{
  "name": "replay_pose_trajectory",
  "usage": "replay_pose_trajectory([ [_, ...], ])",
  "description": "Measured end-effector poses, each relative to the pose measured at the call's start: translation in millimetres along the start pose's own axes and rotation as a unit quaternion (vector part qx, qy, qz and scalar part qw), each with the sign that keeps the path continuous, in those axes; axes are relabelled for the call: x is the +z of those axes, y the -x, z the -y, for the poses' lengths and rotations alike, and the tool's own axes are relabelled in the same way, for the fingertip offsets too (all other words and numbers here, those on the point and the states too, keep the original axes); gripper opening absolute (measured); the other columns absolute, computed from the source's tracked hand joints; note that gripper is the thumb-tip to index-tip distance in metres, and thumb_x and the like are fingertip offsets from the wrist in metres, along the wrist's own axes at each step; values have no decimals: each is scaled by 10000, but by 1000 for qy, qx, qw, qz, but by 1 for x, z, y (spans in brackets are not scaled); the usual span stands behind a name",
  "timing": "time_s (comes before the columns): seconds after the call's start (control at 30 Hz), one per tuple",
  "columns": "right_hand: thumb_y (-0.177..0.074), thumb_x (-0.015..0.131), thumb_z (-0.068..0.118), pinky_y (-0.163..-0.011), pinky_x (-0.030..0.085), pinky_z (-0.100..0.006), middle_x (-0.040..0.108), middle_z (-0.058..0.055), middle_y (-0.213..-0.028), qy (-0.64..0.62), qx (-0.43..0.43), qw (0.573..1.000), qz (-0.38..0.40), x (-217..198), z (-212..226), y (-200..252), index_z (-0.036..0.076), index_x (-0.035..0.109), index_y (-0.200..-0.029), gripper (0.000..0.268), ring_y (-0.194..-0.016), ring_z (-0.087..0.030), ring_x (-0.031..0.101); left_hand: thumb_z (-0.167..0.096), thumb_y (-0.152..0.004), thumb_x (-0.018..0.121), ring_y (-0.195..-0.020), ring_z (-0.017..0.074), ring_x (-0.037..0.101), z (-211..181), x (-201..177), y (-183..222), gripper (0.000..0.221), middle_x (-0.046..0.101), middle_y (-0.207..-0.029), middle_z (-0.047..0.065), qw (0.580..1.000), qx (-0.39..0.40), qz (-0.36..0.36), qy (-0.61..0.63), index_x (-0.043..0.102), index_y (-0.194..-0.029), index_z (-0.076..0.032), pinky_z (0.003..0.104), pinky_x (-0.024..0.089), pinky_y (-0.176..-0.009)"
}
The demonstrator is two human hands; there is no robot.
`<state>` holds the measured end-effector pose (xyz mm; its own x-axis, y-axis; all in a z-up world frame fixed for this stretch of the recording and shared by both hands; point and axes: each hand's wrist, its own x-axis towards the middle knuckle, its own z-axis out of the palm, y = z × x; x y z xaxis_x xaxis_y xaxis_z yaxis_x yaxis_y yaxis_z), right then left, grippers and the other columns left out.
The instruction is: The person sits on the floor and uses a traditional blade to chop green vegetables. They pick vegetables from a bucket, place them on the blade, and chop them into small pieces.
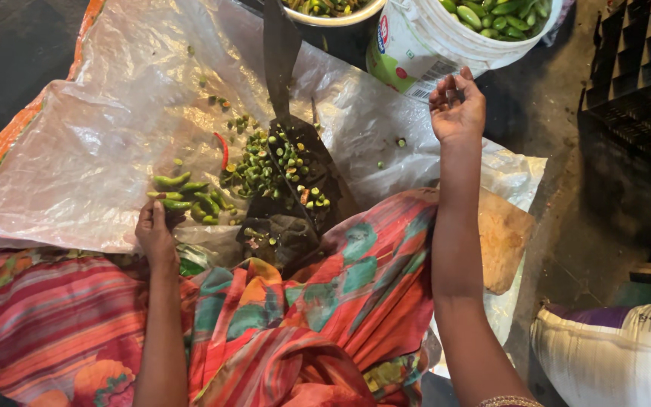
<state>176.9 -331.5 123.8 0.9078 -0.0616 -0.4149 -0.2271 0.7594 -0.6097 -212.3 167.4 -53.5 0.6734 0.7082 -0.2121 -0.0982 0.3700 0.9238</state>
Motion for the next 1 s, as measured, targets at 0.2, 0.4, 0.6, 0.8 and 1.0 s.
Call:
replay_pose_trajectory([
  [0.2, -838, 744, 96, -830, 550, -397, 643, -55, -1083, 45, -7, 999, -14, 6, 0, 10, 220, 621, -1283, 478, -911, -218, 637, -185, -1128, 553, -832, 150, 718, -2, -2, 3, 232, 714, -1055, 69, 1000, 1, 8, -2, 657, -1269, -33, 294, 616, -716],
  [0.4, -831, 769, 559, -1157, 481, -429, 584, -161, -1456, -120, -44, 954, 271, 22, 25, 36, 152, 522, -1398, 741, -1386, -296, 560, -180, -1136, 563, -839, 144, 706, 3, -2, -2, 225, 708, -1058, 68, 1000, 10, 1, -11, 667, -1266, -29, 303, 622, -719],
  [0.6, -839, 723, 627, -1226, 443, -432, 531, -52, -1531, -71, -43, 946, 314, 35, 25, 55, 188, 531, -1391, 731, -1457, -257, 510, -183, -1128, 567, -846, 153, 718, 0, -1, -1, 220, 719, -1063, 68, 1000, 12, -4, -9, 663, -1257, -33, 306, 622, -714],
  [0.8, -882, 690, 643, -1188, 420, -406, 519, -21, -1571, -33, -54, 937, 345, 38, 18, 60, 227, 519, -1465, 736, -1492, -236, 494, -182, -1143, 567, -844, 151, 707, -5, -3, 7, 229, 713, -1063, 69, 1000, 15, 14, -9, 665, -1287, -34, 299, 613, -729],
  [1.0, -920, 668, 534, -1137, 517, -404, 652, -33, -1437, -35, -56, 949, 310, 32, 18, 46, 242, 596, -1373, 543, -1391, -231, 603, -174, -1138, 556, -847, 155, 716, -9, 3, 7, 226, 714, -1073, 64, 1000, 9, 16, -21, 658, -1277, -27, 306, 621, -733],
])
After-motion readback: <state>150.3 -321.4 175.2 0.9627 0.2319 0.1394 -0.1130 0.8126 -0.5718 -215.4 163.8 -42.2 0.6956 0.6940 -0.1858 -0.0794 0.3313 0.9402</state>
